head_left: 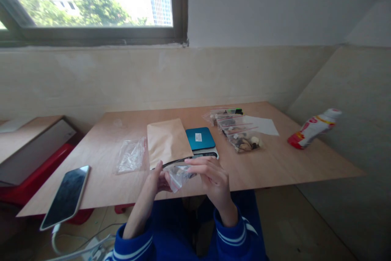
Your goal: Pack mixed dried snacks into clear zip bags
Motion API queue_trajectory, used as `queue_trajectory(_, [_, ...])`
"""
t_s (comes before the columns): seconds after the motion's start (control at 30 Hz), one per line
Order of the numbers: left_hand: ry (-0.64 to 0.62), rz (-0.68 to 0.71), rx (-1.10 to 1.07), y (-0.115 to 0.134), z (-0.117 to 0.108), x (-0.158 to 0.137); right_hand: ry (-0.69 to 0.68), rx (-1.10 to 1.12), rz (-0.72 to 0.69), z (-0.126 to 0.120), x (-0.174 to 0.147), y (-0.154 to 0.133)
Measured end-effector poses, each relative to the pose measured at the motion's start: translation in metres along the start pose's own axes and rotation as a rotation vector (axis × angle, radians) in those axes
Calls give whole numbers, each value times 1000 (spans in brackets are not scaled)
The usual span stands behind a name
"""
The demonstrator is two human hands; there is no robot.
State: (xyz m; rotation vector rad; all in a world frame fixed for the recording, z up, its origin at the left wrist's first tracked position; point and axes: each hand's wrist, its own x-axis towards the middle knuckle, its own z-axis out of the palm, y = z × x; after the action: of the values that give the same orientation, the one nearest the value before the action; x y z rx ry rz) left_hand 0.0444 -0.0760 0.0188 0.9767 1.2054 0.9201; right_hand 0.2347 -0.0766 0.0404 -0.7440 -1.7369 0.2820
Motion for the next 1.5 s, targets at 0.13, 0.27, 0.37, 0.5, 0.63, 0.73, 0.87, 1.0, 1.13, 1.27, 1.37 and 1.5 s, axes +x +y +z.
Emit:
queue_trajectory(0.13, [121, -37, -13, -3, -1, -4, -37, 20, -24, 1, -2, -2])
queue_trajectory(0.27, [68, -42, -69, -2, -1, -9, -40, -11, -31, -4, -4, 2])
queue_trajectory(0.37, [52, -23, -208, -1, 3, -7, -68, -20, -69, -5, -5, 3])
queue_trajectory(0.5, [114, -19, -441, 3, 10, -6, -86, 7, -105, -3, -3, 1])
queue_trajectory(0.63, [218, 119, -519, 10, 11, -10, -133, 73, 8, -5, 2, -4])
queue_trajectory(0.73, [278, 263, -507, 13, 9, -15, -246, 139, 80, -9, 7, -7])
queue_trajectory(0.87, [365, 412, -280, 11, 11, -19, -308, 169, 117, -3, 11, -14])
queue_trajectory(1.0, [414, 471, -50, 10, 17, -20, -315, 216, 204, 16, 7, -18])
queue_trajectory(1.13, [450, 477, -8, 10, 20, -22, -285, 195, 313, 31, 1, -15])
queue_trajectory(1.27, [496, 512, 41, 7, 20, -22, -286, 210, 320, 34, 0, -12])
queue_trajectory(1.37, [503, 531, 58, 2, 19, -19, -324, 182, 321, 34, 0, -12])
queue_trajectory(1.5, [498, 529, 68, -5, 18, -16, -383, 108, 363, 32, 1, -16])
